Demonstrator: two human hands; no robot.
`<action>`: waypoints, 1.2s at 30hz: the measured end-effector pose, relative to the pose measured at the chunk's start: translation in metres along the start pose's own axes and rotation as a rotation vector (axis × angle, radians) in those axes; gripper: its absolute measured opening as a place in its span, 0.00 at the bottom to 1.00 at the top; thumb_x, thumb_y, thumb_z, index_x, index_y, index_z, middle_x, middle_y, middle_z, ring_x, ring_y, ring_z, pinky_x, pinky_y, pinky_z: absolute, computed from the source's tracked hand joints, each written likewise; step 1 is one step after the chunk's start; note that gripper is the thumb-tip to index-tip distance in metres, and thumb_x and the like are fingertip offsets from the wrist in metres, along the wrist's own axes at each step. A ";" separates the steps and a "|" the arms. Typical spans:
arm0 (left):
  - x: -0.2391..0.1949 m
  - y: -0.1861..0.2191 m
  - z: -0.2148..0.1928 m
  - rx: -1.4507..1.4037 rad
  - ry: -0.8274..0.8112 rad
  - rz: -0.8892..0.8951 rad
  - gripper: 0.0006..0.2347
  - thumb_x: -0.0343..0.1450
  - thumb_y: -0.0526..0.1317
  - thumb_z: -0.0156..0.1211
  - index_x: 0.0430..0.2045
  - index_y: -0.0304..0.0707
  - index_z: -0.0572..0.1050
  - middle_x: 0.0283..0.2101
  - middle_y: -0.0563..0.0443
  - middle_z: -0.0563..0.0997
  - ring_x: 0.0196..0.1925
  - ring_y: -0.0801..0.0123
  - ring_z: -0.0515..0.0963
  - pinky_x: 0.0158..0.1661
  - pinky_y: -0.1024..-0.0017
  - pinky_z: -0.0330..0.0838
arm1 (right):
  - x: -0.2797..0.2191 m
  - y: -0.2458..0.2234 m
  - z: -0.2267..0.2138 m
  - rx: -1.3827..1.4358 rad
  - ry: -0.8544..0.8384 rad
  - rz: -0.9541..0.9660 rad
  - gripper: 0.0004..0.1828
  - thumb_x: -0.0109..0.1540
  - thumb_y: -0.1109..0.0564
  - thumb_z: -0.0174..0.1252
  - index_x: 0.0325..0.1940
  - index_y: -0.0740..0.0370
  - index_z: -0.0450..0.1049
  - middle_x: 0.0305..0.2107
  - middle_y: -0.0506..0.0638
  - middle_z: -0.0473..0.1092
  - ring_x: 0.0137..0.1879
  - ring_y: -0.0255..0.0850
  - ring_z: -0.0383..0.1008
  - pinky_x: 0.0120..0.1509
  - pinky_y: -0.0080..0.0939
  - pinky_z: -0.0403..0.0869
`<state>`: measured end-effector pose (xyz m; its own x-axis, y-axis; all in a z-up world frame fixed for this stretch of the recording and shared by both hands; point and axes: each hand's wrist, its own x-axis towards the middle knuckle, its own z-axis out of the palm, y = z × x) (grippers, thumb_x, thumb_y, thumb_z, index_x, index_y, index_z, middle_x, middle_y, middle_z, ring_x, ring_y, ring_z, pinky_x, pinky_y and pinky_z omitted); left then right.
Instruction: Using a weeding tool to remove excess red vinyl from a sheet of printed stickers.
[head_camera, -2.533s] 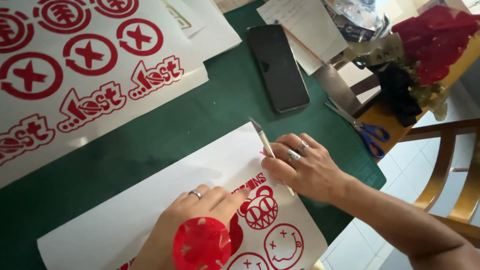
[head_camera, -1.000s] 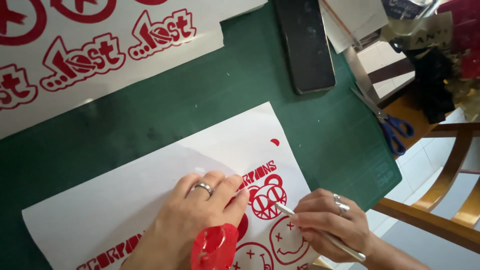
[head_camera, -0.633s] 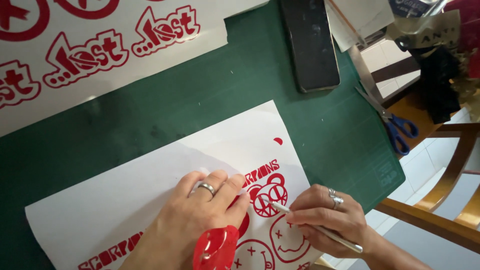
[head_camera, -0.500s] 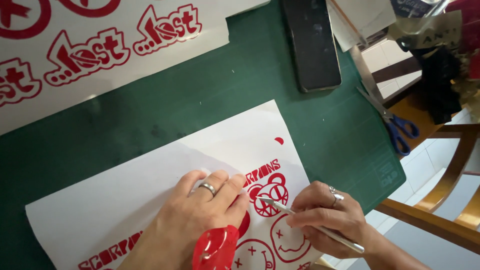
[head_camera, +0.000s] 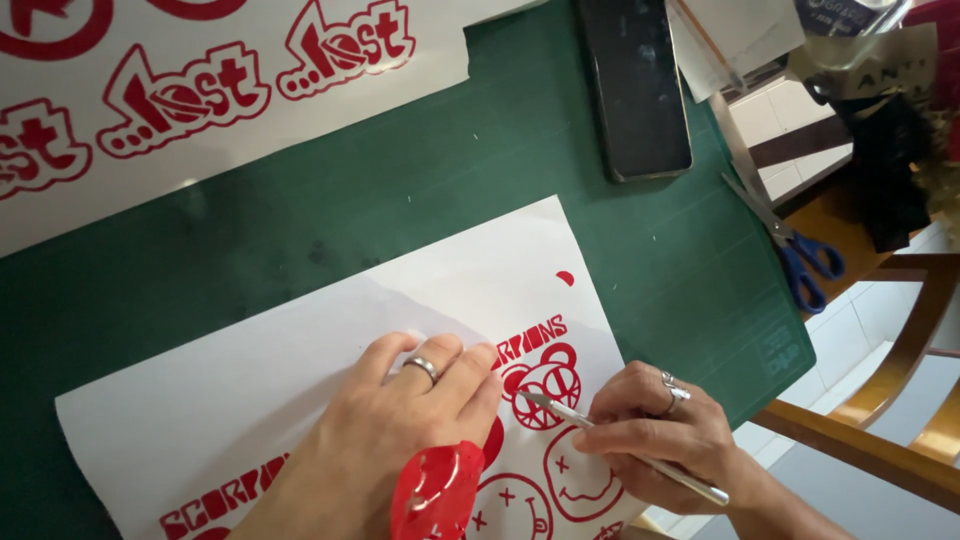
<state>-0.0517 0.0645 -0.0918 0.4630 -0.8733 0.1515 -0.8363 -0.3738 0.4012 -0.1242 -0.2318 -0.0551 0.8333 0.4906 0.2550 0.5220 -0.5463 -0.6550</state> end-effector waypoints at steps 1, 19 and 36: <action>0.000 0.001 0.000 -0.001 0.000 -0.001 0.28 0.68 0.55 0.67 0.59 0.38 0.76 0.65 0.36 0.77 0.62 0.44 0.76 0.55 0.48 0.68 | 0.002 -0.001 -0.001 0.001 -0.001 0.001 0.09 0.68 0.61 0.59 0.49 0.53 0.82 0.37 0.52 0.74 0.39 0.42 0.78 0.43 0.41 0.79; 0.005 0.007 -0.035 -0.112 -0.004 -0.036 0.14 0.64 0.42 0.55 0.40 0.37 0.78 0.49 0.41 0.78 0.48 0.53 0.75 0.48 0.56 0.66 | 0.000 -0.004 0.002 -0.008 -0.003 0.017 0.07 0.67 0.59 0.60 0.45 0.56 0.84 0.35 0.50 0.76 0.37 0.40 0.79 0.40 0.39 0.79; 0.007 0.010 -0.023 0.002 0.055 -0.043 0.19 0.64 0.45 0.58 0.48 0.41 0.77 0.56 0.41 0.78 0.53 0.48 0.76 0.51 0.53 0.67 | -0.007 0.001 0.002 -0.088 -0.027 -0.043 0.10 0.64 0.56 0.68 0.49 0.57 0.82 0.41 0.52 0.76 0.42 0.42 0.81 0.46 0.42 0.82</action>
<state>-0.0497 0.0617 -0.0665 0.5136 -0.8380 0.1841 -0.8160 -0.4108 0.4067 -0.1299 -0.2351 -0.0591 0.8050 0.5324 0.2619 0.5725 -0.5810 -0.5785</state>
